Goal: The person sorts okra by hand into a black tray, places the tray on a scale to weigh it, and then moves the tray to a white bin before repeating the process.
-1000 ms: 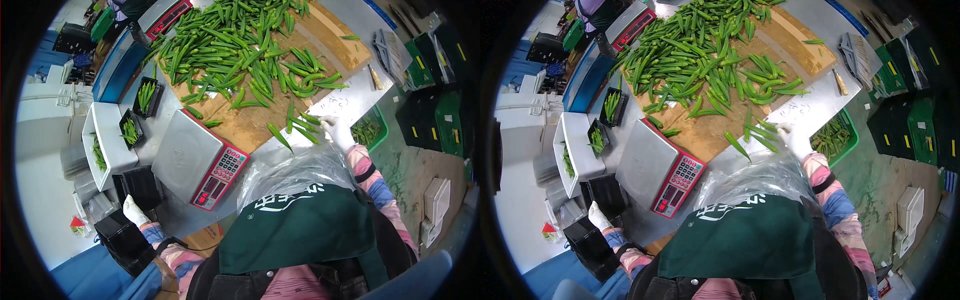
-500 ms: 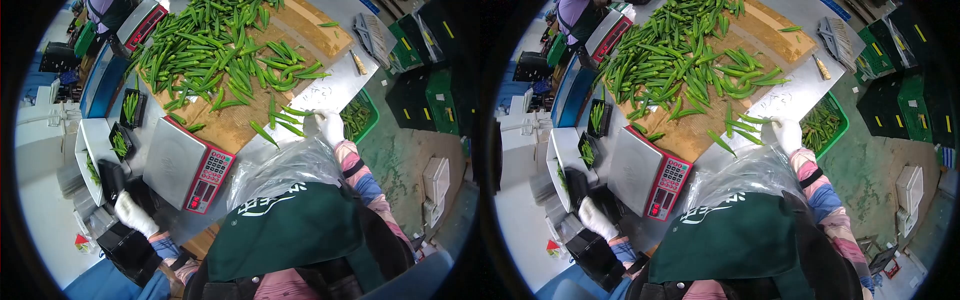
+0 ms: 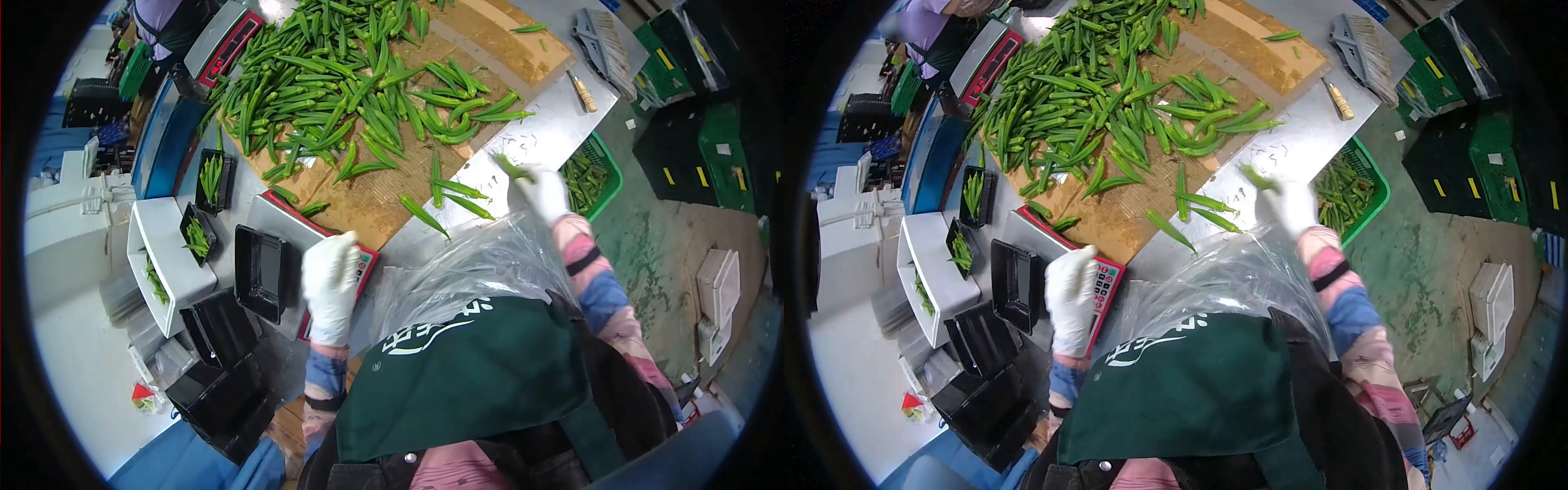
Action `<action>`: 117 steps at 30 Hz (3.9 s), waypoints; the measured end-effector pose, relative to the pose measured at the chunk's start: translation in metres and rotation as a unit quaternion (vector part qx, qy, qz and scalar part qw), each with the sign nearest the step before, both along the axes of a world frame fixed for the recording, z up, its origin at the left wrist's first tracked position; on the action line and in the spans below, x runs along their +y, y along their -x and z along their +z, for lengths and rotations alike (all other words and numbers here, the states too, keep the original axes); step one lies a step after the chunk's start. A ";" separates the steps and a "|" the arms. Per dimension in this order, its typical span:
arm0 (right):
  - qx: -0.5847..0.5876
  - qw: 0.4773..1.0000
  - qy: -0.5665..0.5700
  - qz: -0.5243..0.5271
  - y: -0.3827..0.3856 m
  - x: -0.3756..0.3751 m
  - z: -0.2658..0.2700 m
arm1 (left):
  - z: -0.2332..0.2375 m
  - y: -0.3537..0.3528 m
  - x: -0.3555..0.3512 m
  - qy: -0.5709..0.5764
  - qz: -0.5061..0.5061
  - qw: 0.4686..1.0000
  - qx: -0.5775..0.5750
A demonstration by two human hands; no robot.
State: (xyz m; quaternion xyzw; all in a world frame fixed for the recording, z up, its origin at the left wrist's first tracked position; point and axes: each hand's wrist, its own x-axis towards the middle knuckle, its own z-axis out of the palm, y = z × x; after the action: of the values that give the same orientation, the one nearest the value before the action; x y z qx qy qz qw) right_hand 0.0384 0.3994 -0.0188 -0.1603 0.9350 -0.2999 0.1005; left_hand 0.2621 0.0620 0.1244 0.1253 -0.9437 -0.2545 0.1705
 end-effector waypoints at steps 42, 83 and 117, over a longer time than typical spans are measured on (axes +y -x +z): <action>-0.015 0.994 0.097 0.038 0.100 -0.026 -0.009 | -0.103 0.204 0.099 -0.023 -0.089 0.995 -0.039; 0.044 0.990 -0.129 -0.027 0.358 -0.020 0.013 | -0.082 0.306 0.010 -0.227 0.093 0.962 -0.119; 0.025 0.983 -0.178 0.043 0.317 -0.073 -0.015 | -0.108 0.407 0.029 0.133 -0.220 0.956 -0.141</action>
State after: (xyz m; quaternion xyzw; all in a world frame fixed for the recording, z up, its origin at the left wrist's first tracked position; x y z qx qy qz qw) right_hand -0.2783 0.3267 -0.0336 -0.1870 0.9679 -0.1199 0.1172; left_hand -0.1448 0.0911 0.0161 -0.0743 -0.9876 -0.1379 -0.0097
